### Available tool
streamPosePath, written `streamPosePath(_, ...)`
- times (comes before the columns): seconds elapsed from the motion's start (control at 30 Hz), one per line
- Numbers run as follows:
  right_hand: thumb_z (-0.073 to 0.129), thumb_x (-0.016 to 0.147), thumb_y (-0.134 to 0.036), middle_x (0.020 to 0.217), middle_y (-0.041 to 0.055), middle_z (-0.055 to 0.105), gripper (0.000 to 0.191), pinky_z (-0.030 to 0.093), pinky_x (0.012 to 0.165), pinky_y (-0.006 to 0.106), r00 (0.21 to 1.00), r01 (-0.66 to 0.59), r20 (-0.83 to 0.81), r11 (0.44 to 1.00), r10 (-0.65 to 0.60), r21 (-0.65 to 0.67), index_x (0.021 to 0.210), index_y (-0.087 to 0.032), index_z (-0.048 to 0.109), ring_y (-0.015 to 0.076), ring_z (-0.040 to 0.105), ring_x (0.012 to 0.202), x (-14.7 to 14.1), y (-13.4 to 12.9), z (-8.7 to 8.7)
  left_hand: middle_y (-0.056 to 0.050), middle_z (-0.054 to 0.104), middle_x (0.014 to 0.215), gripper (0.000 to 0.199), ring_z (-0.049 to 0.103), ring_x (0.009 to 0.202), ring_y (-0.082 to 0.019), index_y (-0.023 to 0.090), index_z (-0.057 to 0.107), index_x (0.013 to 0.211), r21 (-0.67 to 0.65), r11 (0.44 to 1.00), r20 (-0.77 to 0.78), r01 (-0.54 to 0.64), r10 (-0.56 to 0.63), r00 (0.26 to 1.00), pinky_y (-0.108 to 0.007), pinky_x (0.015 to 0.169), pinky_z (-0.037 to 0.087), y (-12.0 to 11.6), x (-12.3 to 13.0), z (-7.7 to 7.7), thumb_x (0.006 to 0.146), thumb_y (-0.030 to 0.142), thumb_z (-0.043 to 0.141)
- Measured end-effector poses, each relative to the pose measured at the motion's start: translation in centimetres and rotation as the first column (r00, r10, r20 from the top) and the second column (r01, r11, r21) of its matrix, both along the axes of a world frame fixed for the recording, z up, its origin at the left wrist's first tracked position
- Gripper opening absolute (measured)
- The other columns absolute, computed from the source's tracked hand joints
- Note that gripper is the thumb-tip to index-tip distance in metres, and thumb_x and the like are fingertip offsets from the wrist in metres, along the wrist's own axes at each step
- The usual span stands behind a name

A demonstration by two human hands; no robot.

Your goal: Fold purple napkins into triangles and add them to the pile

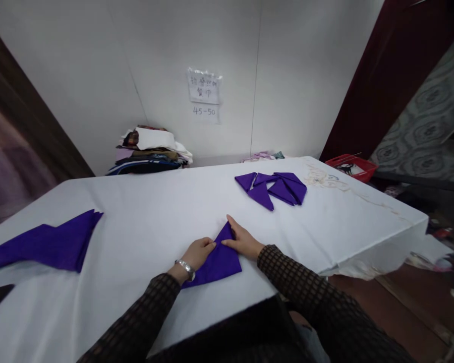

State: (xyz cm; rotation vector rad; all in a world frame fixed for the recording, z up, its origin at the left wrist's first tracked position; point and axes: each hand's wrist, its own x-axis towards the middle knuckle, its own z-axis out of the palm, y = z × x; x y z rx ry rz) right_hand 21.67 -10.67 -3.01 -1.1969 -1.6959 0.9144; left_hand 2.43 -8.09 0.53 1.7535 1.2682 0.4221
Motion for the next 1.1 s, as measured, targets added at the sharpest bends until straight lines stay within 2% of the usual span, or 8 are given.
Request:
streamPosePath(0.1,0.073,0.068,-0.038,0.153,0.0113,0.019,0.103,0.031,0.106,0.043,0.928,0.041,-0.355,0.981,-0.108,-0.191,0.148,-0.026,0.009,0.0267,0.034,0.133,-0.8,0.2,-0.3,0.002,0.052,0.057,0.029,0.045,0.055,-0.014,0.019,0.055,0.064,0.005,1.000,0.100,-0.016,0.016,0.995,-0.026,0.053,0.035,0.4,-0.1,-0.2,0.069,0.047,0.049)
streamPosePath(0.2,0.079,0.061,-0.033,0.150,0.0138,0.027,0.111,0.038,0.101,0.040,0.798,0.026,-0.559,0.939,-0.225,-0.342,0.148,-0.025,0.009,0.0259,0.044,0.126,-1.0,0.3,0.1,0.004,0.050,0.058,0.033,0.043,0.056,-0.013,0.019,0.054,0.066,0.010,1.000,0.206,-0.012,0.010,0.978,-0.025,0.054,0.035,0.6,0.1,0.1,0.068,0.052,0.051)
streamPosePath(0.3,0.078,0.062,-0.028,0.121,0.0130,0.060,0.111,0.044,0.092,0.037,0.677,-0.076,-0.690,0.908,-0.257,-0.412,0.148,-0.018,0.008,0.0221,0.061,0.102,-0.8,0.3,0.8,0.004,0.050,0.060,0.036,0.043,0.057,-0.012,0.019,0.053,0.068,0.023,1.000,0.293,-0.005,-0.002,0.956,-0.024,0.055,0.035,0.8,0.5,0.6,0.069,0.055,0.052)
streamPosePath(0.4,0.077,0.062,-0.023,0.094,0.0057,0.069,0.108,0.048,0.083,0.034,0.609,-0.135,-0.746,0.892,-0.268,-0.431,0.147,-0.015,0.011,0.0190,0.066,0.081,-0.5,0.3,1.4,0.004,0.050,0.059,0.037,0.043,0.056,-0.012,0.019,0.053,0.068,-0.041,0.999,0.311,-0.009,0.021,0.950,-0.024,0.054,0.036,1.2,0.9,0.6,0.066,0.057,0.055)
streamPosePath(0.57,0.077,0.061,-0.022,0.086,0.0000,0.067,0.101,0.049,0.066,0.028,0.621,-0.045,-0.727,0.912,-0.293,-0.407,0.145,-0.019,0.021,0.0149,0.063,0.068,-0.1,0.6,1.6,0.004,0.051,0.058,0.037,0.044,0.055,-0.012,0.018,0.054,0.065,-0.119,0.991,0.307,-0.059,0.094,0.947,-0.024,0.052,0.036,1.7,1.8,-0.7,0.063,0.054,0.060)
streamPosePath(0.7,0.075,0.062,-0.024,0.083,-0.0024,0.063,0.090,0.044,0.056,0.025,0.627,0.046,-0.696,0.907,-0.352,-0.418,0.140,-0.024,0.033,0.0112,0.058,0.059,0.3,1.1,1.3,0.004,0.052,0.055,0.037,0.044,0.053,-0.011,0.018,0.054,0.061,-0.211,0.977,0.316,-0.034,0.101,0.944,-0.024,0.052,0.036,1.7,2.4,-1.6,0.059,0.053,0.064)
streamPosePath(0.9,0.075,0.060,-0.027,0.077,-0.0036,0.062,0.078,0.041,0.055,0.026,0.626,0.067,-0.694,0.911,-0.356,-0.407,0.131,-0.023,0.044,0.0114,0.054,0.055,0.4,1.3,1.4,0.001,0.061,0.061,0.041,0.056,0.060,-0.015,0.017,0.063,0.076,-0.421,0.907,0.428,0.017,0.182,0.885,-0.027,0.060,0.043,2.0,3.5,-1.3,0.058,0.053,0.070)
streamPosePath(1.1,0.074,0.060,-0.028,0.075,-0.0039,0.061,0.062,0.040,0.056,0.028,0.653,0.088,-0.670,0.914,-0.352,-0.395,0.118,-0.025,0.054,0.0118,0.052,0.054,0.3,1.4,1.7,-0.004,0.068,0.071,0.046,0.062,0.070,-0.019,0.015,0.066,0.083,-0.438,0.897,0.526,0.067,0.195,0.828,-0.032,0.072,0.048,2.8,5.1,-1.7,0.055,0.051,0.076)
